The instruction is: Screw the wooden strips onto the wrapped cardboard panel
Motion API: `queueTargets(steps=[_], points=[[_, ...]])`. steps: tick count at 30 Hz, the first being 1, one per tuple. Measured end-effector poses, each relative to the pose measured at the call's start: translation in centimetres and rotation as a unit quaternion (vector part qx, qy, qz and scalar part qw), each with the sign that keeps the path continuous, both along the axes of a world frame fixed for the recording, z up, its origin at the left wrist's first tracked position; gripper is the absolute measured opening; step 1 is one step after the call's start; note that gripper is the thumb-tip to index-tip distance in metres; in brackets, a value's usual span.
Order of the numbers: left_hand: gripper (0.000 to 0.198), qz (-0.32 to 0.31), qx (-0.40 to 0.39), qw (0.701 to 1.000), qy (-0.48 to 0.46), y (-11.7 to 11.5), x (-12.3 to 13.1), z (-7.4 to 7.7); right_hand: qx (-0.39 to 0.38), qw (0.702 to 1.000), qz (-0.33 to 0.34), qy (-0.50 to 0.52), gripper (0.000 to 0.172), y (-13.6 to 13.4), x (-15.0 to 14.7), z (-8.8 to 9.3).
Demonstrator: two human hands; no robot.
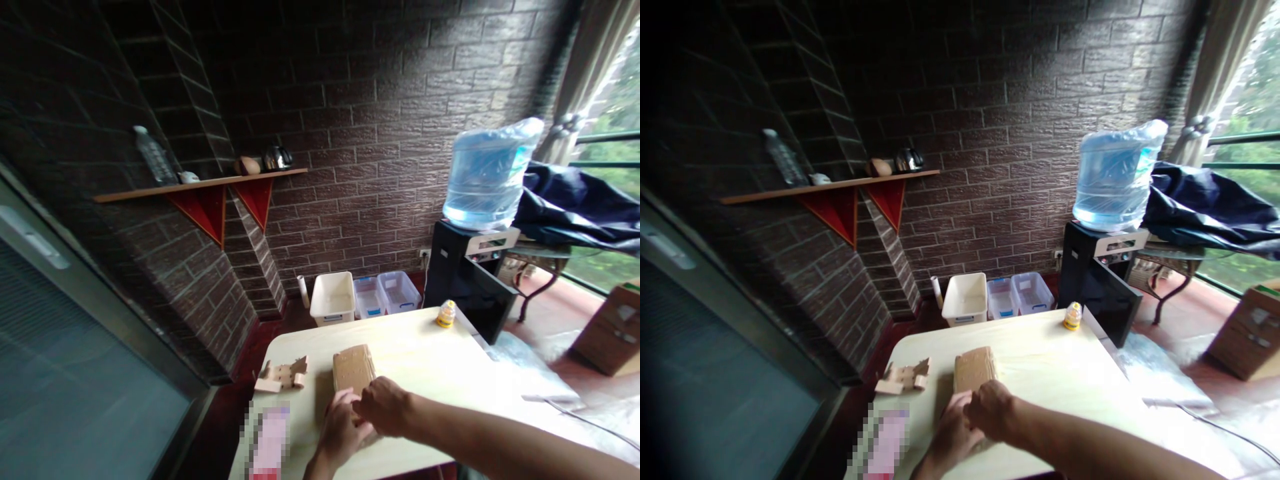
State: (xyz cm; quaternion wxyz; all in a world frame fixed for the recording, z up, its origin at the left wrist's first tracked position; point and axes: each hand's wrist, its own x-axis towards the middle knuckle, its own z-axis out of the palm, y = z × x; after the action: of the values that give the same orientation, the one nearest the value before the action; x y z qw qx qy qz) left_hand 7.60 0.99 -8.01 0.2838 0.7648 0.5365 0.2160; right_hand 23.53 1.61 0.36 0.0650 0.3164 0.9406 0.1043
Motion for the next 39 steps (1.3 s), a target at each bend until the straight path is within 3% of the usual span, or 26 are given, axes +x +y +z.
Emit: queueTargets(steps=[2, 7, 18, 24, 28, 31, 39], points=[[0.031, 0.0, -0.001, 1.0, 0.002, 0.0, 0.0, 0.2, 0.01, 1.0, 0.01, 0.01, 0.002, -0.1, -0.2, -0.1], [0.022, -0.031, 0.012, 0.999, 0.03, 0.0, 0.2, 0.3, 0.015, 0.998, 0.048, 0.03, 0.004, 0.0, -0.6, -1.8], [0.023, -0.019, 0.017, 1.0, 0.017, -0.2, 0.1, 0.7, 0.04, 0.996, 0.011, 0.082, 0.011, 0.3, -0.2, -4.3], [0.024, -0.039, 0.034, 0.998, 0.025, -0.1, 0.2, 1.0, -0.01, 1.0, 0.009, 0.011, 0.025, 0.0, -0.2, -1.9], [0.026, -0.05, 0.052, 0.997, 0.029, 0.0, 0.1, 0.7, -0.005, 1.0, 0.021, 0.013, 0.013, -0.3, -0.2, -0.3], [0.028, -0.055, 0.057, 0.996, 0.03, 0.0, 0.1, 0.5, -0.009, 1.0, 0.017, 0.013, 0.004, -0.4, -0.2, 0.1], [0.025, -0.031, 0.068, 0.997, 0.03, 0.1, 0.2, -0.4, 0.0, 1.0, -0.009, 0.025, 0.01, -0.7, -0.1, 0.3]])
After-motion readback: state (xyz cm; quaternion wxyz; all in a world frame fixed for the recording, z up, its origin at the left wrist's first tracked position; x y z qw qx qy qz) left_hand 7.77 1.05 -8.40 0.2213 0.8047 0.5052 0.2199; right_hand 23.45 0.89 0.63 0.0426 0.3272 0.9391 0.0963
